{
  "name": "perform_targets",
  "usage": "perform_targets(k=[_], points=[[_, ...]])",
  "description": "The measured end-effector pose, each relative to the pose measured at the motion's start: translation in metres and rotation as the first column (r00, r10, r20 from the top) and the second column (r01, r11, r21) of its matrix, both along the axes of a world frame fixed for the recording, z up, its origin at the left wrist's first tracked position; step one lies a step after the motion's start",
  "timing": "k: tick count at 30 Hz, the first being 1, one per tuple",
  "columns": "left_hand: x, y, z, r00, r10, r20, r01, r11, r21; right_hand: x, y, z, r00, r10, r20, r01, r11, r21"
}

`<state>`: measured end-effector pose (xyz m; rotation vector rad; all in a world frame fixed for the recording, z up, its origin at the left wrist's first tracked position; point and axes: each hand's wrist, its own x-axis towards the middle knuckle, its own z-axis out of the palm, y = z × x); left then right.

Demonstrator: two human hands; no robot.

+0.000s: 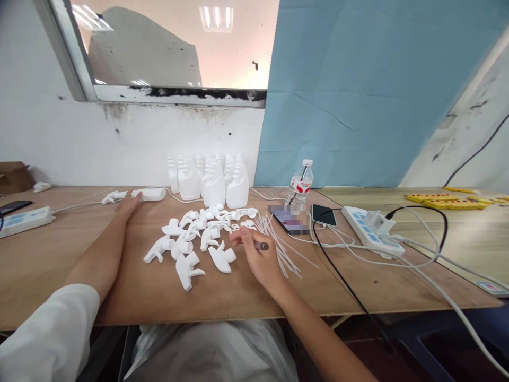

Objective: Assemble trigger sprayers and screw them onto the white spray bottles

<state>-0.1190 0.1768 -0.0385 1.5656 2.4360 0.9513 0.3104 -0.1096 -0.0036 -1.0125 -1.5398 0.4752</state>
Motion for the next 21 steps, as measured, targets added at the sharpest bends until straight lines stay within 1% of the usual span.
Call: perform_targets(k=[3,6,11,15,18,21], points=[[0.001,0.003,0.001,0.998,0.058,0.033,-0.058,0.998,-0.023,0.0,0.001,-0.002,1.0,-0.011,0.012,0.011,1.0,-0.001],[0.003,0.005,0.001,0.996,0.078,0.051,-0.076,0.996,-0.039,0.001,0.002,-0.003,1.0,-0.012,0.017,0.012,1.0,0.002],[0.001,0.004,-0.001,0.998,0.011,0.06,-0.009,1.0,-0.027,0.0,0.001,-0.003,1.0,-0.007,0.017,0.007,1.0,-0.011],[0.001,0.001,-0.002,0.996,-0.051,0.076,0.051,0.999,0.0,-0.001,0.0,-0.002,0.999,-0.027,0.047,0.028,0.999,-0.024],[0.009,0.003,-0.001,0.994,-0.067,0.084,0.066,0.998,0.014,-0.001,0.0,-0.002,0.998,-0.028,0.055,0.03,0.999,-0.027],[0.023,0.006,0.001,0.995,-0.051,0.091,0.05,0.999,0.005,0.0,0.0,-0.003,0.997,-0.04,0.07,0.043,0.999,-0.032]])
